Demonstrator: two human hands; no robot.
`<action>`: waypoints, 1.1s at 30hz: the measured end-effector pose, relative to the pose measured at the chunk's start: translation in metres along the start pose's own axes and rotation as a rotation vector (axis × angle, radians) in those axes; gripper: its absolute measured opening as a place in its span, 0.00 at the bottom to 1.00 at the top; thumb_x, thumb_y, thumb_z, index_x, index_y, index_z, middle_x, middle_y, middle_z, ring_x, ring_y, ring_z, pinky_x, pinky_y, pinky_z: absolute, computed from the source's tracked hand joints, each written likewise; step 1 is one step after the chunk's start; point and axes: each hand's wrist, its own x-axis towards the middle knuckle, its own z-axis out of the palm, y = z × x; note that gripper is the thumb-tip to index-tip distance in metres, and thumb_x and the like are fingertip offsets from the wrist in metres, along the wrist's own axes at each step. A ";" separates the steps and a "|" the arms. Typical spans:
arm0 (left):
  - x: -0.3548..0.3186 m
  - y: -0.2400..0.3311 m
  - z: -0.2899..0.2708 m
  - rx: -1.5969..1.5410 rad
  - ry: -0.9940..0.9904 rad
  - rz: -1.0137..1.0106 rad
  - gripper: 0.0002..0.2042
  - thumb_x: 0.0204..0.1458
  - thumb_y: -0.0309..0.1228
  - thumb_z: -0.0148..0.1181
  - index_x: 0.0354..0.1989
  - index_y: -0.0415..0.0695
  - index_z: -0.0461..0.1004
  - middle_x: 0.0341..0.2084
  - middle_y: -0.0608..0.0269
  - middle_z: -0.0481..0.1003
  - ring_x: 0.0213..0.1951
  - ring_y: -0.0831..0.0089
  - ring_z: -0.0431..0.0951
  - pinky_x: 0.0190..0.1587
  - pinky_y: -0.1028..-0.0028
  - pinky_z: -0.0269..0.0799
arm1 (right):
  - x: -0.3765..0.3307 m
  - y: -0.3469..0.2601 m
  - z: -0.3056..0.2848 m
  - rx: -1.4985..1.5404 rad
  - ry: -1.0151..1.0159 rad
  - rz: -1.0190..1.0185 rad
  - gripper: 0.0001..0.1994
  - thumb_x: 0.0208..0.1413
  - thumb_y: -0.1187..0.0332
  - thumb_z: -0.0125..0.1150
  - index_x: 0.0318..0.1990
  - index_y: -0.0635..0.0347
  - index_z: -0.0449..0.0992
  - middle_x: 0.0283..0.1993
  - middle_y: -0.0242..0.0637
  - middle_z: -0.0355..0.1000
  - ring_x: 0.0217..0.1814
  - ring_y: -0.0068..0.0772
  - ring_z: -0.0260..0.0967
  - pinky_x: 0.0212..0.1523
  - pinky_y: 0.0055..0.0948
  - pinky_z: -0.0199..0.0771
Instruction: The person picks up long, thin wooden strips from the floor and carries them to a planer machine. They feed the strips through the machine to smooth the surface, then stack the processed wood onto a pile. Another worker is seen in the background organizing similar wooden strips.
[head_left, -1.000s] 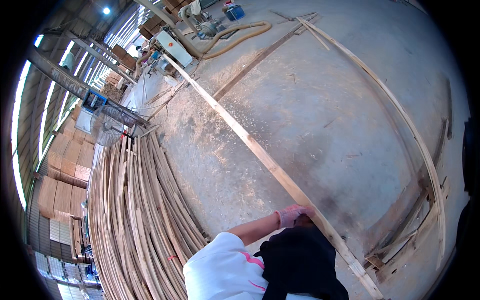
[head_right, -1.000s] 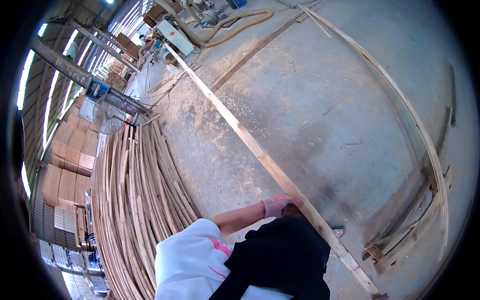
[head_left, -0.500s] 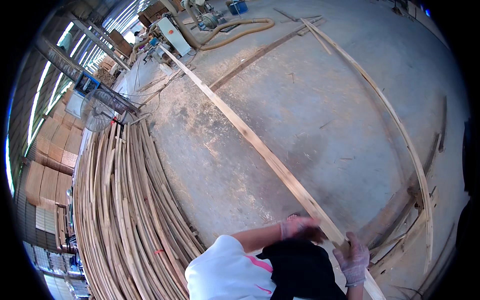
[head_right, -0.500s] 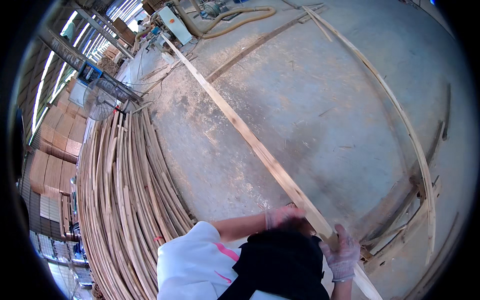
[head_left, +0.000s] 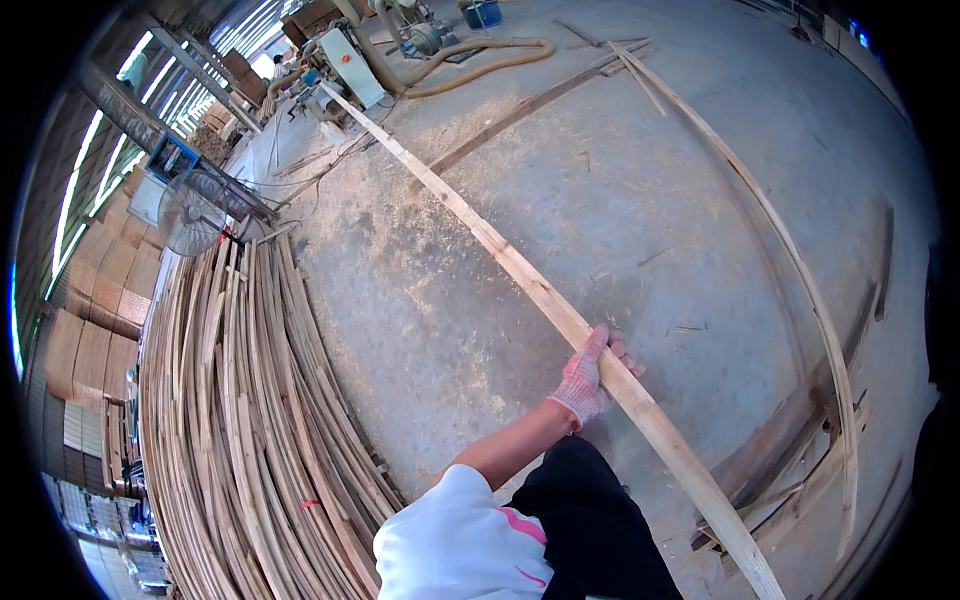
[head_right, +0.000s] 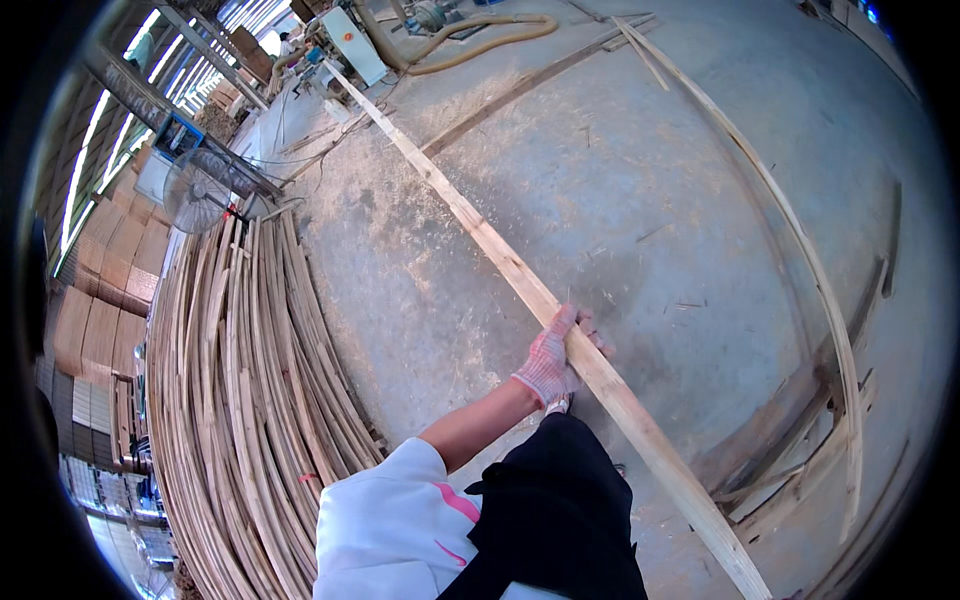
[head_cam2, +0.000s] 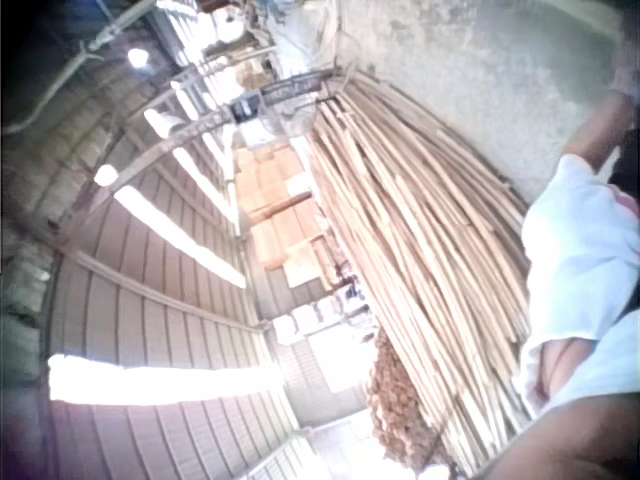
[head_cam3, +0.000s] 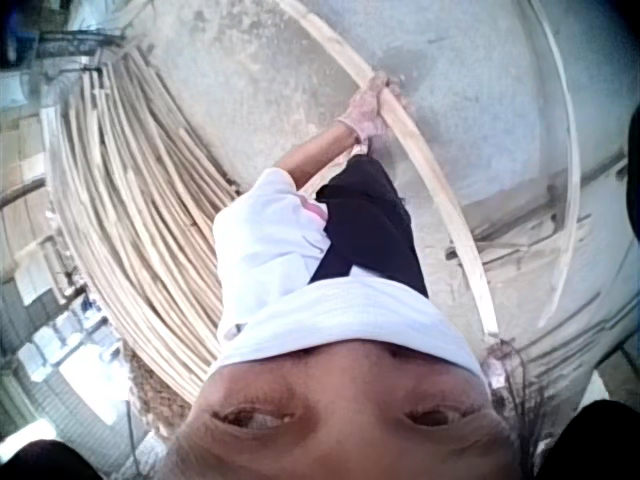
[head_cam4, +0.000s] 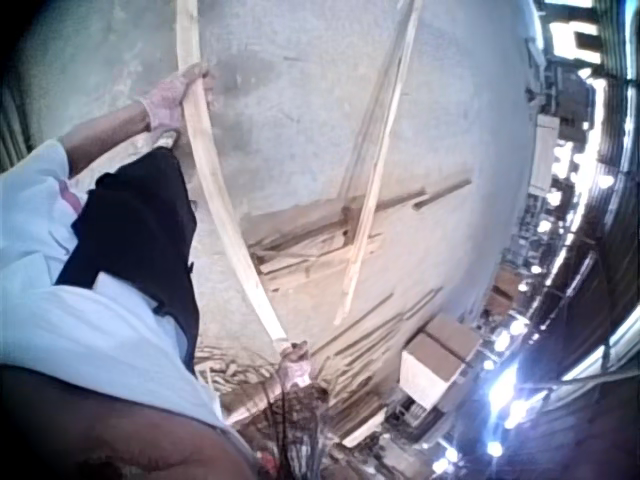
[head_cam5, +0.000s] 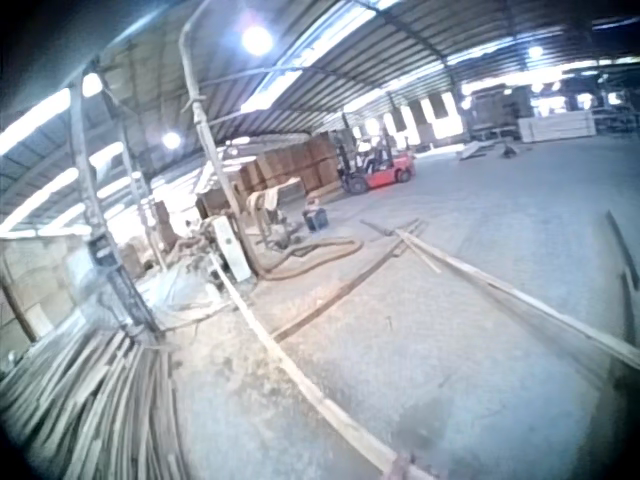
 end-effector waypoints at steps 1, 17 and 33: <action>0.007 0.007 0.003 0.002 0.006 0.010 0.13 0.54 0.42 0.55 0.32 0.44 0.68 0.21 0.67 0.66 0.25 0.69 0.68 0.38 0.61 0.71 | 0.001 -0.013 0.005 0.012 0.006 0.007 0.22 0.57 0.52 0.48 0.36 0.65 0.75 0.27 0.49 0.72 0.29 0.43 0.70 0.32 0.37 0.68; 0.146 0.219 -0.118 0.472 -0.033 0.045 0.24 0.55 0.51 0.48 0.50 0.45 0.65 0.43 0.59 0.71 0.47 0.63 0.71 0.52 0.61 0.67 | -0.008 -0.248 0.193 -0.020 0.073 -0.389 0.13 0.53 0.60 0.52 0.32 0.62 0.76 0.23 0.48 0.70 0.27 0.50 0.69 0.31 0.42 0.68; 0.067 0.012 -0.138 0.742 -0.170 -0.562 0.21 0.54 0.44 0.53 0.48 0.42 0.68 0.45 0.52 0.73 0.47 0.60 0.73 0.58 0.54 0.61 | 0.065 -0.401 0.242 0.295 -0.633 -0.892 0.23 0.52 0.46 0.48 0.50 0.50 0.70 0.39 0.43 0.73 0.43 0.48 0.70 0.45 0.42 0.68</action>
